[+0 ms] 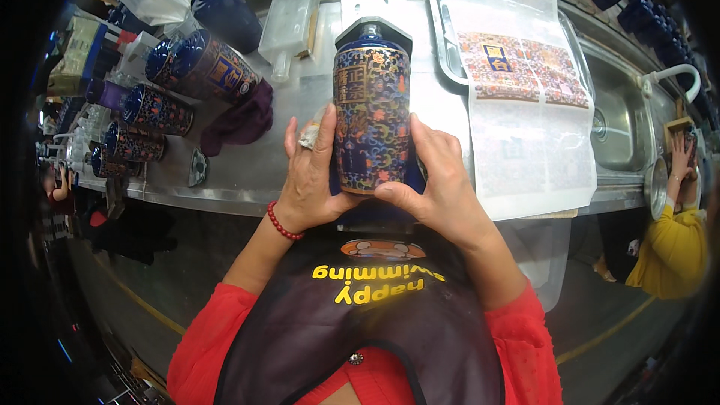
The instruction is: The person applies decorative stickers to a blue ceramic vase using a green squeegee tool. They smooth the sticker onto the vase surface, rotate the vase to access different areas, and continue smoothing the sticker until it adheres fully.
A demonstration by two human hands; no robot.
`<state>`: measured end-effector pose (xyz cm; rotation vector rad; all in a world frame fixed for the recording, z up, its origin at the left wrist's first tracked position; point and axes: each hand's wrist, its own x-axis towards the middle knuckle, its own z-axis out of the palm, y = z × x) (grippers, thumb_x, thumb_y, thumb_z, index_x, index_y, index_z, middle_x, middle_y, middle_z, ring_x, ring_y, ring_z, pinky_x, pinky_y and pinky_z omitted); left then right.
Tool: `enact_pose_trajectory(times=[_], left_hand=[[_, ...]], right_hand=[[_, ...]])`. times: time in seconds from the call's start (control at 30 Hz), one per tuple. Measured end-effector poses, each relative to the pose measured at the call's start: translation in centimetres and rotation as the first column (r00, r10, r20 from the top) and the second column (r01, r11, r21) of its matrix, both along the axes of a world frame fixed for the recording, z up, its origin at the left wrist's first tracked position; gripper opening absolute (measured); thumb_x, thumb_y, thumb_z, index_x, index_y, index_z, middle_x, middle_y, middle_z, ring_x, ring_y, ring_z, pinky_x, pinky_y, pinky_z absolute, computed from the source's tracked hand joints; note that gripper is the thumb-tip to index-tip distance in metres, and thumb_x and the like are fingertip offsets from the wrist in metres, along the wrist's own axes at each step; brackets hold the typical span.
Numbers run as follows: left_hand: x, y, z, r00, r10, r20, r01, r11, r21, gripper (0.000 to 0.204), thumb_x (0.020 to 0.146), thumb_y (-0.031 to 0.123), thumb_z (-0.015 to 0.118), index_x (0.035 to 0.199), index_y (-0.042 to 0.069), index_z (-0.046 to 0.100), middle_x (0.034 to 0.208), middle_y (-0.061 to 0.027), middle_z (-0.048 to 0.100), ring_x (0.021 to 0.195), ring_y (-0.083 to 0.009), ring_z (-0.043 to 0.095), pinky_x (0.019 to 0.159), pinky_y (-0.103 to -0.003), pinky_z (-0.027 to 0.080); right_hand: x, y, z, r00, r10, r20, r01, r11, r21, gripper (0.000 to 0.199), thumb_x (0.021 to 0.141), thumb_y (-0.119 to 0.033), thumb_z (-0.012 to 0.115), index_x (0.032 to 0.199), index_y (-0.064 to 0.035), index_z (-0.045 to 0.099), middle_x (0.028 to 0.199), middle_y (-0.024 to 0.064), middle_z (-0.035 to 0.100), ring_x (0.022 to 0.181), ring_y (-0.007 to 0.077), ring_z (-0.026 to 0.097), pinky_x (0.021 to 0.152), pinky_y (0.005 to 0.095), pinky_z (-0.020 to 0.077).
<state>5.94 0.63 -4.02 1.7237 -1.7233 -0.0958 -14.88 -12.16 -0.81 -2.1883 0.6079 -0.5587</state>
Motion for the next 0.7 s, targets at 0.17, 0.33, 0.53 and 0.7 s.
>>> enact_pose_trajectory(times=[0.17,0.33,0.53,0.7], left_hand=[[0.0,-0.1,-0.1,1.0,-0.009,-0.014,0.009,1.0,-0.008,0.129,0.07,0.057,0.086,0.165,0.004,0.016,0.154,-0.0231,0.044,0.137,-0.0428,0.043,0.118,-0.067,0.009],[0.4,0.3,0.3,0.99,-0.065,-0.127,0.071,0.996,0.045,0.123,0.08,0.068,0.074,0.164,0.0,0.015,0.156,-0.0271,0.041,0.143,-0.0439,0.039,0.119,-0.066,0.006],[0.4,0.3,0.2,0.946,-0.094,-0.311,0.13,0.987,0.098,0.11,0.095,0.071,0.053,0.164,-0.002,0.009,0.161,-0.0294,0.033,0.15,-0.0426,0.032,0.12,-0.063,0.002],[0.6,0.3,0.4,0.95,-0.093,-0.299,0.13,0.986,0.105,0.109,0.095,0.07,0.053,0.164,-0.001,0.008,0.161,-0.0293,0.033,0.15,-0.0425,0.032,0.12,-0.063,0.002]], right_hand=[[-0.2,-0.4,-0.2,1.0,0.017,0.011,-0.018,0.997,0.079,0.099,0.081,-0.038,0.086,0.153,0.009,0.038,0.133,0.0237,0.057,0.123,0.0356,0.05,0.109,0.0429,0.0408],[-0.6,-1.0,-0.3,0.999,0.03,-0.016,-0.027,0.993,0.114,0.092,0.086,-0.038,0.082,0.154,0.0071,0.038,0.134,0.0235,0.057,0.125,0.0345,0.049,0.11,0.0425,0.04],[-0.6,-1.0,-0.6,0.999,0.039,0.018,-0.041,0.99,0.135,0.089,0.087,-0.037,0.081,0.154,0.0053,0.04,0.137,0.0229,0.056,0.128,0.0349,0.048,0.111,0.0435,0.0393],[-0.6,-0.9,-0.4,0.999,0.024,-0.024,-0.02,0.987,0.161,0.094,0.087,-0.048,0.078,0.155,0.0043,0.039,0.143,0.0231,0.053,0.135,0.0342,0.047,0.115,0.0431,0.0365]])
